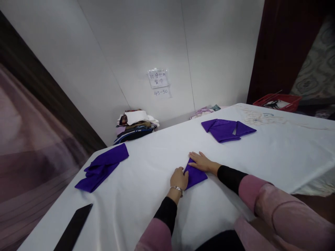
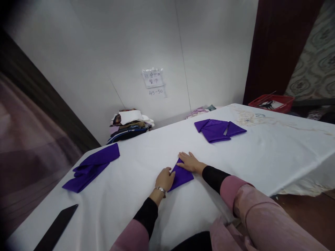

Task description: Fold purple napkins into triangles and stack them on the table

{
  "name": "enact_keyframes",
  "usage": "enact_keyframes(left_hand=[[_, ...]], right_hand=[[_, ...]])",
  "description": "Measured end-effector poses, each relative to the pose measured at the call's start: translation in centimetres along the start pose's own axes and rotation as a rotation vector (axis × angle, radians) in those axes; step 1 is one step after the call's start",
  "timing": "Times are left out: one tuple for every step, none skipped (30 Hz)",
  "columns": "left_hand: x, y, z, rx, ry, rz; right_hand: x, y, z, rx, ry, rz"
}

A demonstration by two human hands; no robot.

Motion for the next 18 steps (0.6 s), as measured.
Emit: enact_keyframes(left_hand=[[-0.3, -0.1, 0.3, 0.002, 0.005, -0.008], [-0.6, -0.3, 0.6, 0.006, 0.012, -0.015], [-0.8, -0.5, 0.8, 0.015, 0.017, -0.021], [-0.9, -0.7, 1.0, 0.025, 0.021, -0.025], [-0.9, -0.8, 1.0, 0.033, 0.023, -0.030], [-0.8, -0.9, 1.1, 0.040, 0.027, -0.037], [-0.7, -1.0, 1.0, 0.047, 0.033, -0.048], [-0.6, -1.1, 1.0, 0.052, 0.039, -0.058], [-0.5, -1.1, 1.0, 0.057, 0.045, -0.066], [-0.4, -1.1, 0.9, 0.063, 0.049, -0.073], [-0.3, -1.2, 0.9, 0.073, 0.051, -0.078], [-0.2, -1.2, 0.9, 0.083, 0.051, -0.079], [-0.1, -1.2, 0.9, 0.094, 0.052, -0.080], [-0.1, -1.2, 0.9, 0.106, 0.050, -0.084], [0.0, -1.3, 0.9, 0.121, 0.046, -0.092], [0.1, -1.3, 0.9, 0.134, 0.039, -0.103], [0.2, -1.4, 0.8, 0.144, 0.029, -0.116], [0.3, -1.5, 0.7, 0.150, 0.019, -0.132]], right_hand=[[0.0, 0.0, -0.1, 0.003, 0.002, 0.001], [0.1, -0.1, -0.2, 0.005, 0.005, 0.004], [0.1, -0.1, -0.4, 0.006, 0.010, 0.008], [0.1, -0.1, -0.5, 0.004, 0.016, 0.014], [0.2, -0.2, -0.7, 0.002, 0.023, 0.021], [0.3, -0.2, -1.0, 0.000, 0.031, 0.027], [0.3, -0.2, -1.1, -0.003, 0.038, 0.034], [0.4, -0.2, -1.3, -0.005, 0.046, 0.041], [0.5, -0.2, -1.4, -0.004, 0.056, 0.049], [0.6, -0.2, -1.5, -0.001, 0.067, 0.058], [0.6, -0.2, -1.6, 0.002, 0.077, 0.070], [0.7, -0.1, -1.7, 0.004, 0.087, 0.085], [0.8, -0.1, -1.8, 0.005, 0.097, 0.103], [0.9, 0.0, -1.9, 0.003, 0.107, 0.125], [1.0, 0.1, -2.0, 0.000, 0.115, 0.150], [1.2, 0.2, -2.1, -0.004, 0.124, 0.178], [1.3, 0.3, -2.3, -0.009, 0.132, 0.208], [1.4, 0.4, -2.5, -0.014, 0.140, 0.240]])
Point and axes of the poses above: each hand's wrist, its own z-axis towards the middle knuckle, its own y-axis out of the back of the hand, x = y × z, the point moved 3 cm from there along z, towards the middle knuckle, and after that the axes turned 3 degrees about y, right-handed, at the moved point
